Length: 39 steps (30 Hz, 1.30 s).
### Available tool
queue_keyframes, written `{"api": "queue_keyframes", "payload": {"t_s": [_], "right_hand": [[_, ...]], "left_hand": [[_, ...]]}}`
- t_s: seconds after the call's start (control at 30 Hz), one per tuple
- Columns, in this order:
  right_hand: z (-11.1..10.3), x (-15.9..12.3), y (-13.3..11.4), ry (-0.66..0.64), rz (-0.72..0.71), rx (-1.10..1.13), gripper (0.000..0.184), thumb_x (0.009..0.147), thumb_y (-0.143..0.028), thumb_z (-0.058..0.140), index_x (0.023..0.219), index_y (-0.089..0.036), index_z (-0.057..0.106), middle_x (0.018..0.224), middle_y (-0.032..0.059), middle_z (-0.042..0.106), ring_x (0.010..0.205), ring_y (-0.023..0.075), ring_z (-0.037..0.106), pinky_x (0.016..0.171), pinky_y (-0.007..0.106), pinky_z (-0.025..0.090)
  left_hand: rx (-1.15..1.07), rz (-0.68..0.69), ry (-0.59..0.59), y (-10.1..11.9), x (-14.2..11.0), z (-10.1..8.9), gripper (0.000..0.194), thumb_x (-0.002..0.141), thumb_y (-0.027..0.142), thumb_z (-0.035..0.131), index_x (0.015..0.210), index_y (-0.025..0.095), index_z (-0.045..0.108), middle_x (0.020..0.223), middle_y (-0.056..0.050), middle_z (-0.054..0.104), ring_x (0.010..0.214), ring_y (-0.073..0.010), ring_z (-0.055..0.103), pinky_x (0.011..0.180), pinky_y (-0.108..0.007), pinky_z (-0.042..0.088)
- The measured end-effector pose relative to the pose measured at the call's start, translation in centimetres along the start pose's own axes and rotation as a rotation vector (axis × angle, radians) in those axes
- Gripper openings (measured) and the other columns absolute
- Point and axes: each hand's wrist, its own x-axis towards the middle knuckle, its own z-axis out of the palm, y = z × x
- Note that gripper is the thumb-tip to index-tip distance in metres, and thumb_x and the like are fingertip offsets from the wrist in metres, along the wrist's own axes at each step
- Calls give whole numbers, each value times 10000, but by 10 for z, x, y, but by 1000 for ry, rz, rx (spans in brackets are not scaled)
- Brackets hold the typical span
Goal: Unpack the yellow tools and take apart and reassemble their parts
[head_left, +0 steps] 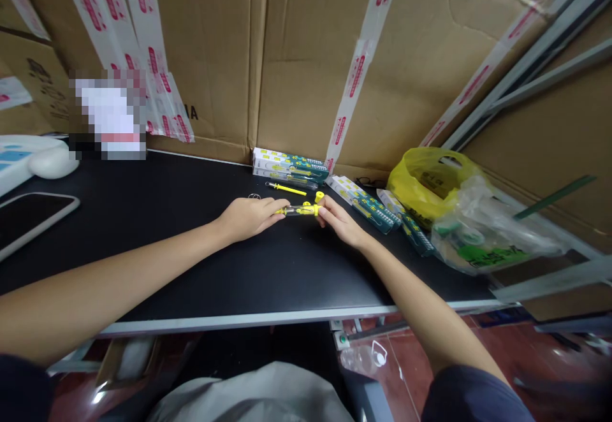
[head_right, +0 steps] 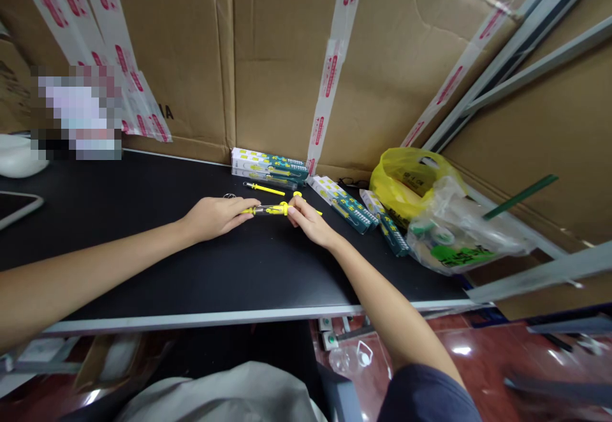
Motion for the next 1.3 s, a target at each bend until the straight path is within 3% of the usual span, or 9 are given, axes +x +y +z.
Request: {"api": "queue_keyframes", "payload": {"t_s": [0.5, 0.63, 0.8, 1.1, 1.3], "right_hand": [[1, 0, 9, 39, 35, 86, 230, 933, -434, 444, 870, -216, 407, 682, -36, 449, 618, 125, 430, 625, 276, 368], [0, 0, 9, 102, 50, -65, 373, 970, -490, 323, 763, -203, 438, 661, -19, 464, 623, 129, 436, 654, 283, 364], [0, 2, 12, 67, 113, -112, 521, 922, -613, 321, 662, -186, 469, 603, -13, 457, 576, 123, 428, 598, 272, 344], [1, 2, -1, 49, 22, -70, 395, 946, -537, 366, 734, -207, 419, 658, -19, 438, 617, 127, 409, 627, 271, 370], [3, 1, 4, 39, 26, 50, 352, 935, -534, 402, 793, -212, 406, 688, -24, 441, 607, 120, 425, 607, 274, 385]], "left_hand": [[-46, -9, -15, 0, 0, 0, 343, 981, 410, 352, 1203, 259, 565, 908, -26, 705, 709, -150, 659, 538, -220, 392], [-20, 7, -10, 0, 0, 1, 342, 981, 409, 353, 1213, 267, 560, 907, -19, 708, 701, -147, 661, 520, -219, 376], [-32, -4, -23, 1, 0, 0, 351, 980, 420, 349, 1207, 270, 570, 885, -22, 704, 690, -153, 658, 511, -220, 367], [-25, -12, -5, 0, 0, 0, 336, 977, 408, 363, 1204, 265, 565, 917, -23, 708, 721, -155, 664, 525, -226, 386], [-5, -2, -6, 0, 0, 1, 334, 979, 412, 363, 1211, 267, 554, 903, -13, 710, 716, -153, 664, 518, -223, 373]]}}
